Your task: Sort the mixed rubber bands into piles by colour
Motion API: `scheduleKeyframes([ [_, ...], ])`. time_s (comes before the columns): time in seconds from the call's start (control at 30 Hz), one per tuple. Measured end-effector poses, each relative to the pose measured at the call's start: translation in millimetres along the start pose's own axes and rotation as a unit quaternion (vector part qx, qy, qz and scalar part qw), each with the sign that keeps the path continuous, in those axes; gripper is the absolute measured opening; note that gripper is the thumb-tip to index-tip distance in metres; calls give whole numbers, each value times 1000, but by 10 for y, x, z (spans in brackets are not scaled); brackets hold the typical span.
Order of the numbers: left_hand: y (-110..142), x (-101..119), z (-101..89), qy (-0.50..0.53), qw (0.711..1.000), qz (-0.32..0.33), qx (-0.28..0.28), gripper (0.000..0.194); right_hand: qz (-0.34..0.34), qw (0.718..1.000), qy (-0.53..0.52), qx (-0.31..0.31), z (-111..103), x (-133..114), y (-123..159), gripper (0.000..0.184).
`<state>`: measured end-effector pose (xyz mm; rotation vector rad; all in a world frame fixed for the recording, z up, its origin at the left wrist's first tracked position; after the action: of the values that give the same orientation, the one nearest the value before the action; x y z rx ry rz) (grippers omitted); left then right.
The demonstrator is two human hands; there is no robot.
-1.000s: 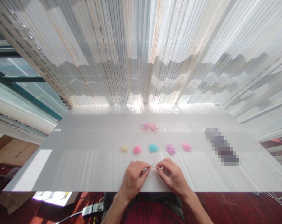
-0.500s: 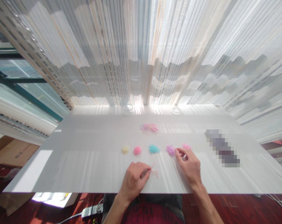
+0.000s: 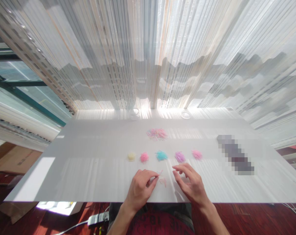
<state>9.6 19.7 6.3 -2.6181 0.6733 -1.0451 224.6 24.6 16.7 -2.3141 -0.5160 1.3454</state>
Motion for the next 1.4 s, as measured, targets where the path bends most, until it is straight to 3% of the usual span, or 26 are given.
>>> scheduleKeyframes([
  [0.1, -2, 3, -14, 4, 1000, -1, 6, 10, -7, 995, -52, -83, 197, -87, 67, 15],
  [0.23, -1, 4, -28, 13, 1000, -4, 15, 9, -2, 991, -70, -112, 305, -71, 100, 17],
  [0.37, 4, 2, -28, 20, 1000, -4, 20, 8, 5, 991, -69, -114, 305, -32, 107, 9],
  [0.8, 7, 6, -26, 14, 1000, 0, 18, 9, 3, 991, -76, -107, 313, -50, 111, 11],
  [1.0, 29, -2, 8, 2, 1000, 9, -14, 17, -9, 990, -90, -107, 325, -104, 109, 13],
  [1.4, 3, 43, -13, -5, 1000, 20, -15, 13, -16, 993, -84, -84, 321, -158, 97, 12],
])
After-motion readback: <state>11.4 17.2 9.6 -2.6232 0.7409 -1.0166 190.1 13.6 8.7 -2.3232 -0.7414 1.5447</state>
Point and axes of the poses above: each hand's wrist, its own y-axis away from the middle knuckle, its own z-axis out of the palm, x = y × z, the point moved 4 cm from there along -y, towards the middle knuckle, and after that the axes turned 8 degrees about -y, right-handed, at the moved point
